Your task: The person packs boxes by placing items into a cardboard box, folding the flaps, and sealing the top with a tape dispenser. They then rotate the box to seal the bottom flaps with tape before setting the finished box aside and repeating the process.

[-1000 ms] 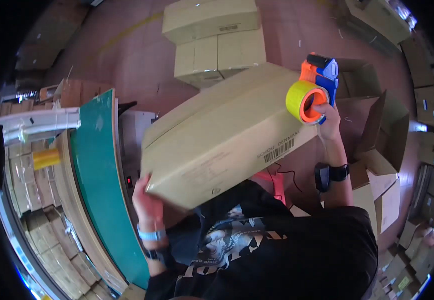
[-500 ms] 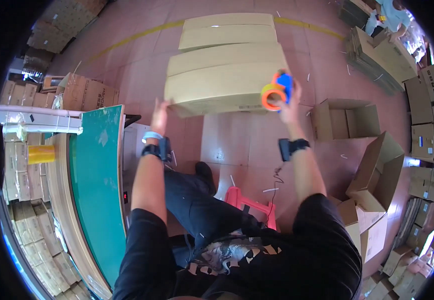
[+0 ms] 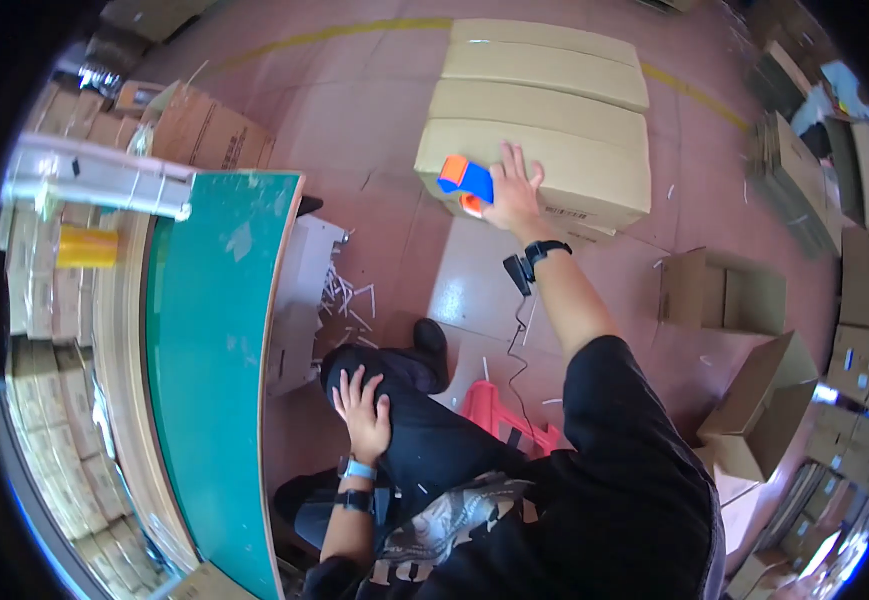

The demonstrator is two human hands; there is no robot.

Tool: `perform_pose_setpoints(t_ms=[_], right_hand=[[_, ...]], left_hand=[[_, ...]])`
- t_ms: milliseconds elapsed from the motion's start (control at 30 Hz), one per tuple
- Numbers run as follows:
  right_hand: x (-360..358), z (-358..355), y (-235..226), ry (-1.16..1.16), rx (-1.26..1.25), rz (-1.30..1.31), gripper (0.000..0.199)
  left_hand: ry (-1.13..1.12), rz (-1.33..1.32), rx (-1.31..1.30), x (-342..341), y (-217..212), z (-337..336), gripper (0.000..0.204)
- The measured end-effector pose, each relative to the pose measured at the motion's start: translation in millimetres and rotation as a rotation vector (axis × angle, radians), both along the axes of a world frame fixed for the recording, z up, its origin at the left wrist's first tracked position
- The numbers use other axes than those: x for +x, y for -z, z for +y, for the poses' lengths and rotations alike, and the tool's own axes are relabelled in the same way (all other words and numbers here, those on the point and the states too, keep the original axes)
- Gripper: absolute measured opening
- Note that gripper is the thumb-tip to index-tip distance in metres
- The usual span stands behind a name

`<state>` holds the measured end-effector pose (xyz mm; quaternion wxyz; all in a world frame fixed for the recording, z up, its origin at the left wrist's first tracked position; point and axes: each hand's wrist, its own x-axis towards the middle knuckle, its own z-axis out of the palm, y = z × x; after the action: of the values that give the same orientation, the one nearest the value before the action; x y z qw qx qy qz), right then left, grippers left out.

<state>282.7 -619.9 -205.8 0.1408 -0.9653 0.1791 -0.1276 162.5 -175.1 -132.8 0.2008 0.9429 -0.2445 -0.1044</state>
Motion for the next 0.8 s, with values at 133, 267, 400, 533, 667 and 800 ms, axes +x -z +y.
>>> perform_pose_setpoints(t_ms=[133, 267, 400, 533, 667, 800], right_hand=[[24.5, -2.9, 16.9, 0.081, 0.027, -0.004, 0.050], [66.6, -33.7, 1.0, 0.176, 0.075, 0.035, 0.057], [82.8, 50.2, -12.4, 0.086, 0.392, 0.073, 0.070], [-9.4, 106.0, 15.4, -0.275, 1.438, 0.169, 0.054], [-132.8, 216.5, 57.2, -0.078, 1.927, 0.438, 0.040], [-189.4, 260.9, 30.0, -0.011, 1.830, 0.426, 0.037]], left_hand=[[-0.044, -0.038, 0.008, -2.8, 2.6, 11.5, 0.036], [-0.041, -0.086, -0.080, 5.4, 9.9, 4.1, 0.035], [-0.122, -0.180, -0.071, -11.2, 0.5, 71.4, 0.035], [-0.154, -0.396, -0.283, -23.0, 16.5, 60.9, 0.032], [-0.109, -0.507, -0.338, -28.0, 44.9, 58.0, 0.034], [-0.151, -0.452, -0.329, -70.1, 87.7, 75.0, 0.038]])
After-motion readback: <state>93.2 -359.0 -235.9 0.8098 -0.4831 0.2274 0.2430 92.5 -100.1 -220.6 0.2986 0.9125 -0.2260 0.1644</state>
